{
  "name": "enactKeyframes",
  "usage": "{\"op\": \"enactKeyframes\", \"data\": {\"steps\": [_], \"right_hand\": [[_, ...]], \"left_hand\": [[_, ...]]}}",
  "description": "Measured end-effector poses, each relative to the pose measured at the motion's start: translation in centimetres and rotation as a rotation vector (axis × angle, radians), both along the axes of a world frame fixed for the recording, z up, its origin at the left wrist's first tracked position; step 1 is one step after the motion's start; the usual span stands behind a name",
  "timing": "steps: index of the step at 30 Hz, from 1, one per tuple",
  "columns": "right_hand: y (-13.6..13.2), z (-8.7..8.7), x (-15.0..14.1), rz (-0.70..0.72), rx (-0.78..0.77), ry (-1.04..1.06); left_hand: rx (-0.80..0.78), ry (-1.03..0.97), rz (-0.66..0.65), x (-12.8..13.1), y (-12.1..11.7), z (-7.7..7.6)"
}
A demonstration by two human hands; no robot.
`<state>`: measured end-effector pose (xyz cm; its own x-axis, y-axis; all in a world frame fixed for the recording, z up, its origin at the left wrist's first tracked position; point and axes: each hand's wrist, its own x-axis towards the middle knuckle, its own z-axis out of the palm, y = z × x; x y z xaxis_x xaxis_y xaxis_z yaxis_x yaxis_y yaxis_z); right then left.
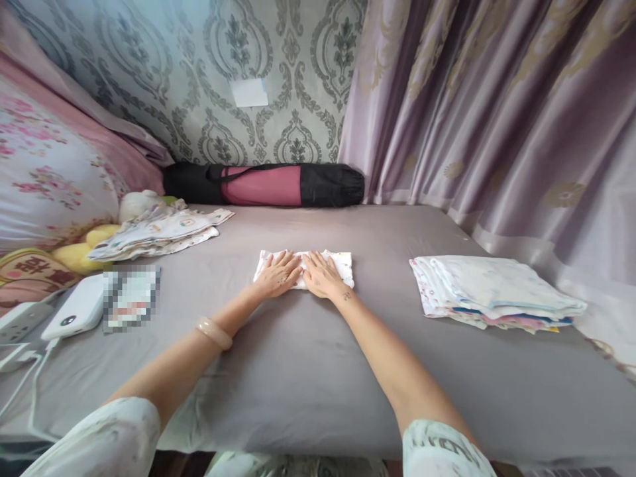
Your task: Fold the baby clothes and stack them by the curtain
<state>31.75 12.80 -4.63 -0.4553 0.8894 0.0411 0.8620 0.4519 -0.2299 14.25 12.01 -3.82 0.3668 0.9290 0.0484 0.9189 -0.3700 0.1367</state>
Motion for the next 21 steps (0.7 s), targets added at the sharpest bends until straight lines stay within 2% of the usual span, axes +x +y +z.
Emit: {"op": "enactKeyframes", "data": {"steps": [4, 14, 21], "right_hand": [[-0.7, 0.7, 0.6, -0.053, 0.061, -0.011], [-0.9, -0.4, 0.7, -0.070, 0.071, -0.051], [-0.8, 0.2, 0.7, -0.061, 0.008, -0.055]], "left_hand": [[0.072, 0.019, 0.015, -0.2, -0.4, 0.3], [0.029, 0.048, -0.008, -0.6, 0.1, -1.4], [0.052, 0.048, -0.046, -0.8, 0.0, -1.1]]}}
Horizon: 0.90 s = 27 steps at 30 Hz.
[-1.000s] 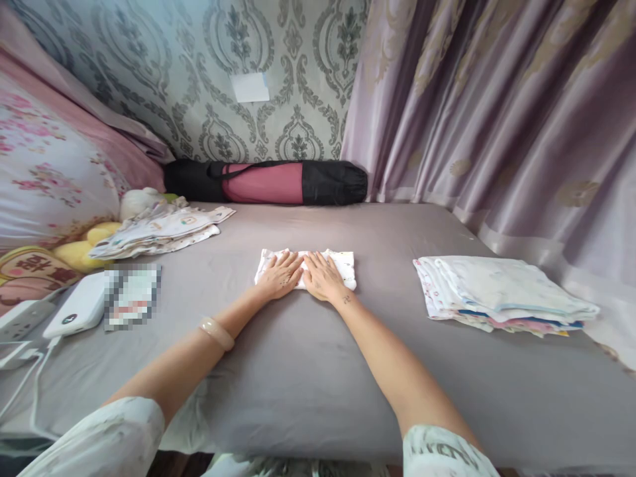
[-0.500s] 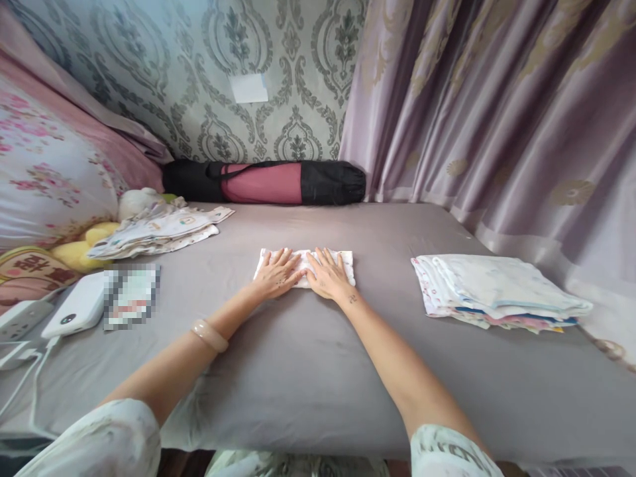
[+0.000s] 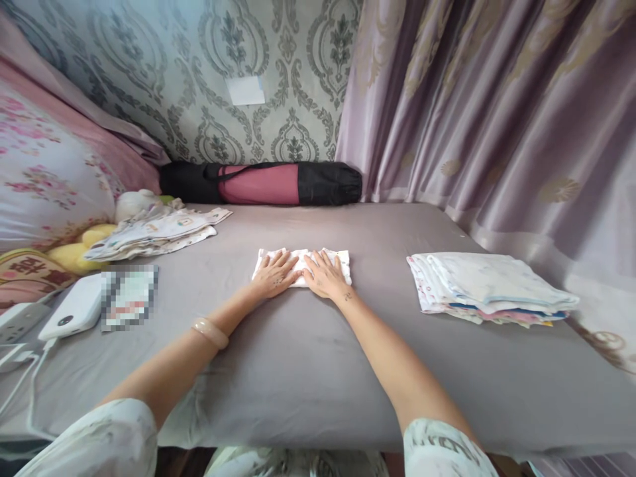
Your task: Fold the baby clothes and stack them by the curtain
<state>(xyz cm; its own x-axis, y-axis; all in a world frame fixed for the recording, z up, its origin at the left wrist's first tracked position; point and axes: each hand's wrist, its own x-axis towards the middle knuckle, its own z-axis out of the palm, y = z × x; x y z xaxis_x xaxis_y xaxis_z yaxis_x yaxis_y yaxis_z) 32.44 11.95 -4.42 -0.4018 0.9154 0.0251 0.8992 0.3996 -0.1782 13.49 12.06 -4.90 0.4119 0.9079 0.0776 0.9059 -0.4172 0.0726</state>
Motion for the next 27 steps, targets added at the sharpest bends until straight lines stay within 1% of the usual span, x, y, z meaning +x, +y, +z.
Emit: {"op": "enactKeyframes", "data": {"steps": [3, 6, 8, 10, 12, 14, 17, 20, 22, 24, 27], "right_hand": [[0.1, 0.5, 0.5, -0.008, -0.034, 0.000], [0.4, 0.4, 1.4, -0.065, 0.031, -0.018], [0.6, -0.1, 2.1, -0.111, 0.051, -0.035], [0.8, -0.8, 2.5, -0.143, 0.036, -0.045], [1.0, -1.4, 2.7, -0.152, 0.026, -0.049], [1.1, -1.7, 2.7, -0.150, 0.026, -0.051], [1.2, -1.5, 2.6, -0.152, 0.001, -0.049], [1.1, -0.9, 3.0, -0.147, -0.038, -0.034], [1.0, -0.7, 3.5, -0.174, -0.006, -0.030], [0.8, -0.7, 4.0, -0.214, 0.038, -0.035], [0.7, -1.1, 4.5, -0.248, -0.001, -0.035]], "left_hand": [[0.018, 0.003, 0.001, -0.6, 0.0, 0.4], [0.057, 0.001, 0.054, -1.6, 0.1, 0.4], [0.053, -0.011, 0.087, -2.3, 0.2, 0.1], [0.021, -0.027, 0.109, -2.8, 0.4, -0.5], [-0.007, -0.041, 0.119, -3.1, 0.6, -1.0], [-0.001, -0.051, 0.110, -3.2, 0.8, -1.4], [0.003, -0.061, 0.100, -3.2, 0.9, -1.6], [-0.030, -0.071, 0.134, -3.7, 0.7, -1.3], [-0.035, -0.080, 0.164, -4.3, 0.4, -1.1], [-0.038, -0.089, 0.184, -5.0, 0.1, -1.0], [-0.077, -0.090, 0.186, -5.7, -0.1, -1.1]]}}
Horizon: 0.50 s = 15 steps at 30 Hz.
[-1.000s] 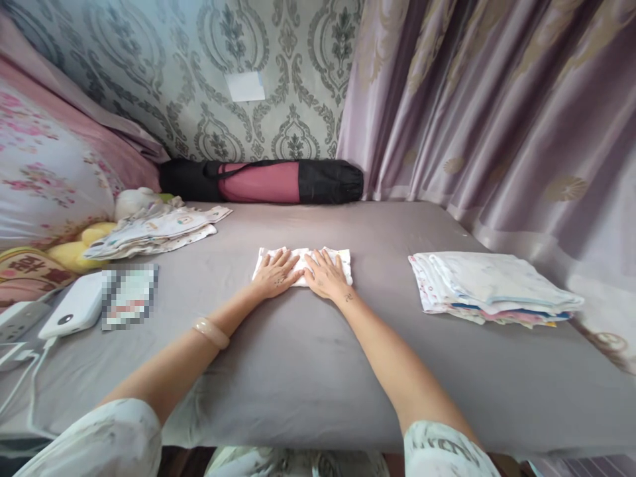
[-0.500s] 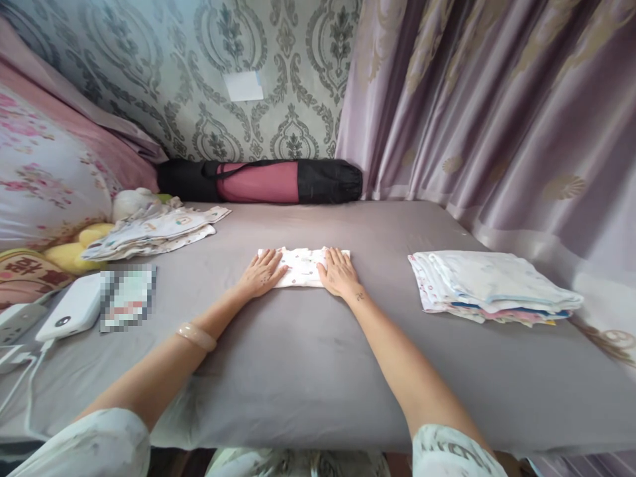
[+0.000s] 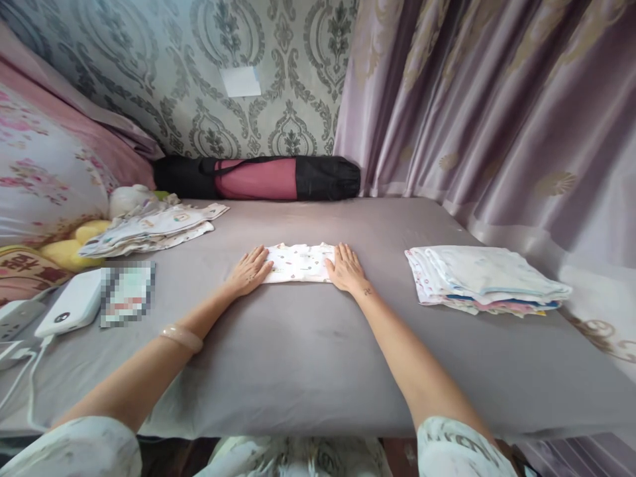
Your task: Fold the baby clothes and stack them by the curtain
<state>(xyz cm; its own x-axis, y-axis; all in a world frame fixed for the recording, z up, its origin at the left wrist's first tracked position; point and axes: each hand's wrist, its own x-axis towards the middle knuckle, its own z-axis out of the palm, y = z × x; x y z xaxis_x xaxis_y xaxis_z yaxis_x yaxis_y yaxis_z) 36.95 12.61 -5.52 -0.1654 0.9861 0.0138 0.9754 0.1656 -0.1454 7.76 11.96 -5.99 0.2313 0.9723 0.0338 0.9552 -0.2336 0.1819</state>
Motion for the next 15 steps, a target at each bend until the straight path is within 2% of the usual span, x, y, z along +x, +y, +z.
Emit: {"op": "enactKeyframes", "data": {"steps": [3, 7, 12, 15], "right_hand": [[0.0, -0.4, 0.1, -0.008, -0.035, 0.016], [0.1, -0.4, 0.1, -0.004, -0.041, 0.020], [0.2, 0.5, 0.1, -0.006, -0.074, -0.006], [0.2, 1.2, -0.4, 0.024, -0.009, -0.010]], "left_hand": [[-0.012, 0.010, 0.002, -0.2, 0.0, -0.2], [0.050, -0.013, -0.007, -0.1, 0.0, -0.5], [0.115, -0.062, 0.014, -0.5, 0.0, -1.0], [0.180, -0.111, 0.043, -0.8, 0.1, -1.2]]}}
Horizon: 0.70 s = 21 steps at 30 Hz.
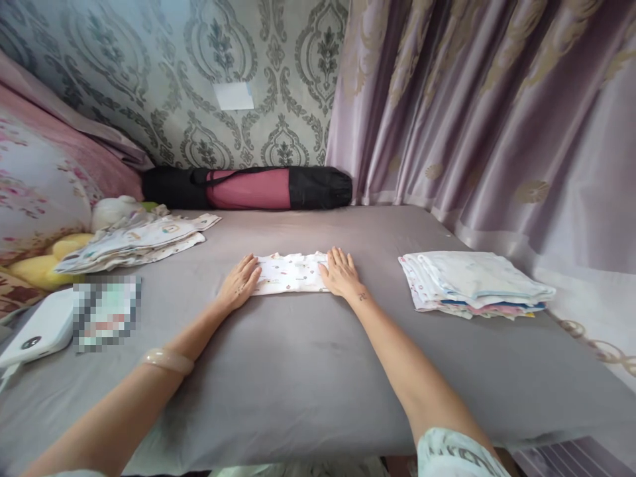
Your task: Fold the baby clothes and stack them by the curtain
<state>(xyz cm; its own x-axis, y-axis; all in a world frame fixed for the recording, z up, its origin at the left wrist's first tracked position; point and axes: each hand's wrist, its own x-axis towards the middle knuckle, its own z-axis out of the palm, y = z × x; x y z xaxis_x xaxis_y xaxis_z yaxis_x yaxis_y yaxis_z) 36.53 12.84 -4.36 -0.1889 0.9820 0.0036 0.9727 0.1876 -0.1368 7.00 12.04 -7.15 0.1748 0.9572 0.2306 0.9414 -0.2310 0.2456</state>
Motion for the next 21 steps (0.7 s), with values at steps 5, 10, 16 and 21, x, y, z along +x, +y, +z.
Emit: {"op": "enactKeyframes", "data": {"steps": [5, 10, 16, 21], "right_hand": [[0.5, -0.5, -0.7, 0.091, 0.044, 0.027], [1.3, -2.1, -0.3, 0.089, 0.016, 0.030], [1.6, -2.3, -0.2, 0.099, 0.002, 0.020], [1.7, -1.6, -0.4, 0.080, -0.049, 0.010]], "left_hand": [[0.015, 0.014, -0.035, 0.2, -0.3, 0.3], [-0.059, 0.036, -0.023, 0.5, -0.3, 0.6], [-0.052, 0.022, -0.018, 0.2, -0.3, 0.5], [-0.026, 0.007, -0.031, 0.0, -0.1, 0.2]]}}
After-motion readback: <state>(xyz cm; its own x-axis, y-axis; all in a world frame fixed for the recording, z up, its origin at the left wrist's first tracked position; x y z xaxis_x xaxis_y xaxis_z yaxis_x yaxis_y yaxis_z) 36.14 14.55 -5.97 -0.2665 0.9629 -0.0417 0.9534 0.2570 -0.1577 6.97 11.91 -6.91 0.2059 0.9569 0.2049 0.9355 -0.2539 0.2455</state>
